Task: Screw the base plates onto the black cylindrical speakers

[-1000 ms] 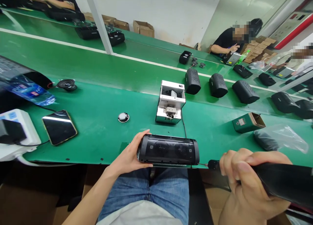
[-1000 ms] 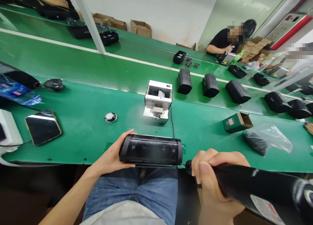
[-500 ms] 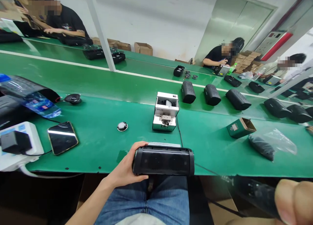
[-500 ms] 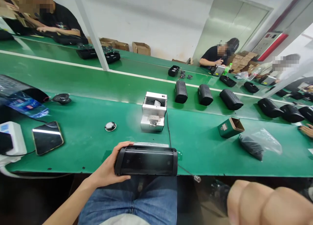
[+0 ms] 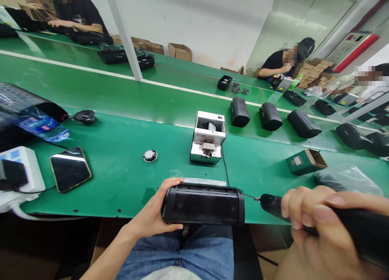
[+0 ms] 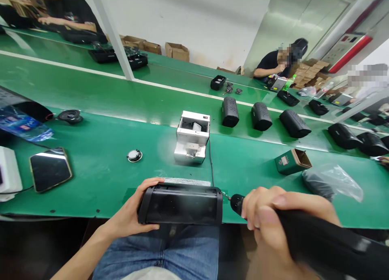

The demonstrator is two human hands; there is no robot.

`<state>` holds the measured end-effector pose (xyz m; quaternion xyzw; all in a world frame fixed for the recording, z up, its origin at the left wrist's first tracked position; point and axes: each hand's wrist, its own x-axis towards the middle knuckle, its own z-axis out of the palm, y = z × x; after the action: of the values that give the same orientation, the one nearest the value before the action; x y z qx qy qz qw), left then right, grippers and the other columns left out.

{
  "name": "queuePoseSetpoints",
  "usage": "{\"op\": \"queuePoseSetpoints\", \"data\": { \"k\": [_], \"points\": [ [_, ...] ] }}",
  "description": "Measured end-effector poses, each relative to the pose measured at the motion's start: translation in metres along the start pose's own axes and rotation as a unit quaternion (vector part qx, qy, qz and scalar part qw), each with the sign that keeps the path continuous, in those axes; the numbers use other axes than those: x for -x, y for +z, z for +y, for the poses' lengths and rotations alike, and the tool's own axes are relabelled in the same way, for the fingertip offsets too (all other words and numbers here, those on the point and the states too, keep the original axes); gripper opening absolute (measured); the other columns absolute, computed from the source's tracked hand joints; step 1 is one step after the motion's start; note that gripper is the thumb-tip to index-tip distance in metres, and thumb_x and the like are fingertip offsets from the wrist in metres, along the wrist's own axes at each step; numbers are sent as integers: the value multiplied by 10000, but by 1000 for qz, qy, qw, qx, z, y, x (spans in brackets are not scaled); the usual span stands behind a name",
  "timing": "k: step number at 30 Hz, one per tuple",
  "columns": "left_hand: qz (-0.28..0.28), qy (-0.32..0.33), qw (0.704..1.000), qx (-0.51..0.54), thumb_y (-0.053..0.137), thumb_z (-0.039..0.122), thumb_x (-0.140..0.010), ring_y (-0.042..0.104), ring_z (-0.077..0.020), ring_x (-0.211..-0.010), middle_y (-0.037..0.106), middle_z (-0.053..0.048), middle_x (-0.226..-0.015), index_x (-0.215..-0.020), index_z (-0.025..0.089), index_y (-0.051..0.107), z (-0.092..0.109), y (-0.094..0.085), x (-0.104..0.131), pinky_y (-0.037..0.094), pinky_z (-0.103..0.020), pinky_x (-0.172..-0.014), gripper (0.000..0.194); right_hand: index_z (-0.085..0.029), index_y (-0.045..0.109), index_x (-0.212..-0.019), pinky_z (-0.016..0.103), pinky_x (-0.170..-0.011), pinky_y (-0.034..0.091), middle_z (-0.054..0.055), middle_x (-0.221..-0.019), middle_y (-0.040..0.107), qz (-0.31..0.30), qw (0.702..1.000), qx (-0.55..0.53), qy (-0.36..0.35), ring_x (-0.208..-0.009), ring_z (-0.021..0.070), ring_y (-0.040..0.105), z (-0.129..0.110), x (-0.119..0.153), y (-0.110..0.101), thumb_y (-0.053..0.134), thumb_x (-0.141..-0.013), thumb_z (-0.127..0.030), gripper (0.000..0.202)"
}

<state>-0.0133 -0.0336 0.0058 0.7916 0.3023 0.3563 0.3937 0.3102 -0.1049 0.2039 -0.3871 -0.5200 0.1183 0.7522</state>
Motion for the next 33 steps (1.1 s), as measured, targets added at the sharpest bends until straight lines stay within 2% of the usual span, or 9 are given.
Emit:
{"op": "queuePoseSetpoints", "data": {
  "k": [2, 4, 9, 16, 20, 25, 29, 33],
  "points": [
    [-6, -11, 1000, 2, 919, 670, -942, 542, -439, -1579, 508, -180, -1656, -1703, 346, 334, 0, -1, -1, 493, -633, -1331, 1013, -210, 671, -1046, 297, -432, 419, -79, -628, 571, -55, 998, -16, -21, -432, 122, 490, 14, -1, 6, 733, -922, -17, 237],
    [-12, -21, 1000, 4, 909, 703, -938, 547, -433, -1573, 506, -169, -1654, -1706, 354, 332, 1, -2, -3, 508, -615, -1319, 1022, -191, 670, -1056, 281, -442, 428, -79, -646, 578, -79, 996, -29, -28, -447, 113, 517, 25, -3, 8, 712, -929, 23, 252],
    [-19, -50, 999, 11, 913, 722, -923, 602, -407, -1511, 519, -139, -1634, -1701, 377, 343, 4, -4, -8, 546, -562, -1282, 1024, -177, 660, -1050, 268, -446, 449, -71, -668, 597, -108, 993, -44, -22, -461, 105, 531, 41, -10, 9, 700, -929, 52, 262],
    [-20, -63, 998, 22, 948, 688, -905, 605, -419, -1512, 524, -151, -1636, -1699, 357, 358, 4, -4, -8, 553, -553, -1277, 1043, -187, 641, -1005, 255, -438, 461, -77, -656, 594, -123, 992, -32, -9, -454, 104, 534, 45, -18, 16, 711, -922, 57, 267],
    [-21, -56, 998, 19, 928, 701, -921, 586, -414, -1528, 508, -149, -1646, -1705, 369, 337, 3, -3, -7, 535, -568, -1298, 1036, -185, 634, -996, 258, -440, 458, -79, -654, 586, -113, 993, -26, -20, -445, 98, 519, 42, -15, 14, 698, -930, 46, 249],
    [-21, -50, 998, 12, 939, 644, -932, 572, -413, -1543, 495, -147, -1657, -1713, 378, 305, 1, -1, -5, 536, -576, -1295, 1041, -196, 639, -1018, 267, -452, 480, -77, -663, 603, -114, 993, -26, -22, -459, 110, 540, 42, -9, 11, 717, -936, 21, 244],
    [-20, -48, 999, 11, 974, 588, -909, 575, -410, -1541, 488, -141, -1666, -1705, 382, 309, 1, -1, -5, 535, -576, -1294, 1057, -214, 647, -1023, 279, -474, 477, -80, -654, 583, -81, 997, -9, -2, -471, 126, 549, 39, -9, 13, 769, -944, -32, 232],
    [-21, -52, 998, 9, 985, 501, -893, 590, -400, -1532, 494, -129, -1679, -1701, 388, 309, 2, -1, -6, 539, -574, -1290, 1059, -211, 658, -1082, 306, -501, 482, -68, -708, 614, -2, 1000, 23, -4, -492, 128, 541, 11, -14, 16, 829, -898, -68, 289]
  ]
}}
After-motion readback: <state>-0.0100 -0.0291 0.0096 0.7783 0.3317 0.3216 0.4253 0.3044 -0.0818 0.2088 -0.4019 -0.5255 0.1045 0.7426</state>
